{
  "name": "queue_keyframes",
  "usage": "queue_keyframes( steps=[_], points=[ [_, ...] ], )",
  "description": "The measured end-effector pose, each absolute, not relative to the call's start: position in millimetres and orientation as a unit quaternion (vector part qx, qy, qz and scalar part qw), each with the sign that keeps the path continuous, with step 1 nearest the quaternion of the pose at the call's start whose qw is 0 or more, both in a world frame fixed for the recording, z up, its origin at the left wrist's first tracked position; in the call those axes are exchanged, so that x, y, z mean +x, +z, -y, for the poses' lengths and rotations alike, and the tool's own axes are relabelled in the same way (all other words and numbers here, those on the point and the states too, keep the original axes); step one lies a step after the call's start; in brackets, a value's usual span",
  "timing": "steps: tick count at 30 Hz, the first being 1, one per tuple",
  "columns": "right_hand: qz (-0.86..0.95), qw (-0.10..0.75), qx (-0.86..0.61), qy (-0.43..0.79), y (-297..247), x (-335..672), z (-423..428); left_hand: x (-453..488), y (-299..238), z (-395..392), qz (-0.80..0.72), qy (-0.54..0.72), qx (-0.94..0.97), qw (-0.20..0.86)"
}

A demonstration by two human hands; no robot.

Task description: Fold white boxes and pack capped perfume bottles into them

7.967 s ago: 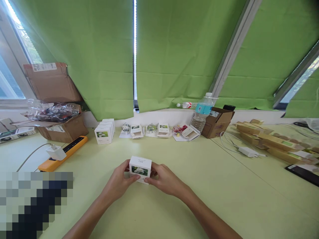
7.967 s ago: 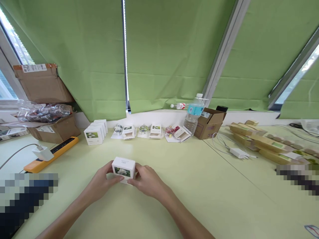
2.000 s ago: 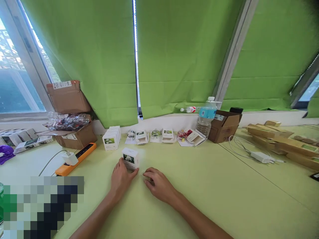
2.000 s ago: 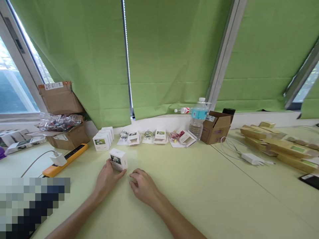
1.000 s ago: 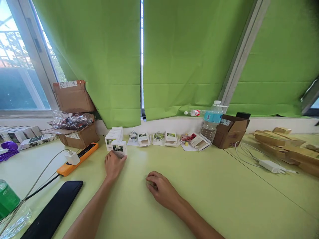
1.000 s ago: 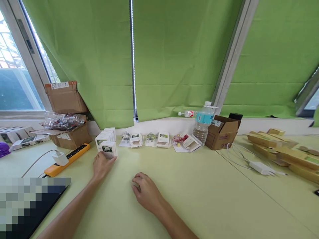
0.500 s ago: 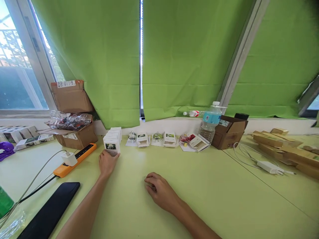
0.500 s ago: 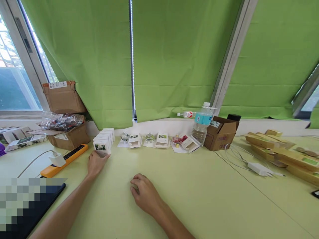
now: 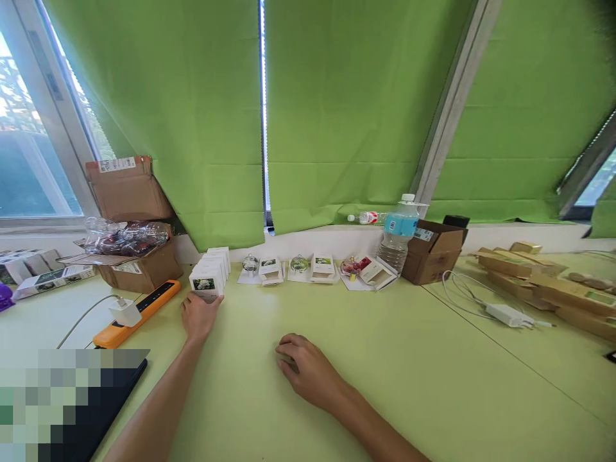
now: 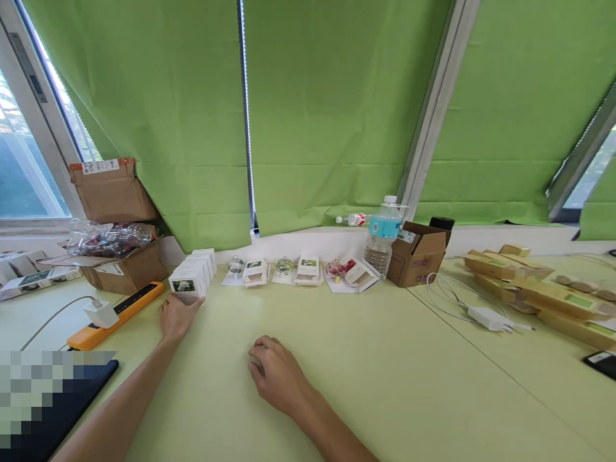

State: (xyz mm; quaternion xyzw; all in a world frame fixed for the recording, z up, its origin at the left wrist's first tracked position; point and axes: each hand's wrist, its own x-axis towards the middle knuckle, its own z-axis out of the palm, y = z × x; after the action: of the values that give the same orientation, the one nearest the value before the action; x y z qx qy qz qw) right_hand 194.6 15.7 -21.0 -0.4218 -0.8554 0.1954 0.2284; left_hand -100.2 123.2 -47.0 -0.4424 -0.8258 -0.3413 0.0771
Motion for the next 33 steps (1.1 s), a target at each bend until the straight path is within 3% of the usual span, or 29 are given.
queue_keyframes(
  steps=[19,21,28,33],
  points=[
    [0.853,0.248,-0.428,0.166,-24.7,200.1,-23.8,-87.3,-38.6,-102.7,0.775,-0.439,-0.443,0.105],
    [0.848,0.249,-0.441,0.159,-25.1,204.2,-28.4,-88.1,-38.5,-99.6,0.759,-0.472,-0.430,0.128],
    [0.788,0.238,-0.556,0.111,-27.6,223.5,-53.2,-94.0,-40.4,-90.4,0.766,-0.487,-0.418,0.047],
    [0.744,0.222,-0.626,0.074,-28.8,243.1,-70.1,-76.5,-34.4,-72.4,0.697,-0.462,-0.536,0.117]
  ],
)
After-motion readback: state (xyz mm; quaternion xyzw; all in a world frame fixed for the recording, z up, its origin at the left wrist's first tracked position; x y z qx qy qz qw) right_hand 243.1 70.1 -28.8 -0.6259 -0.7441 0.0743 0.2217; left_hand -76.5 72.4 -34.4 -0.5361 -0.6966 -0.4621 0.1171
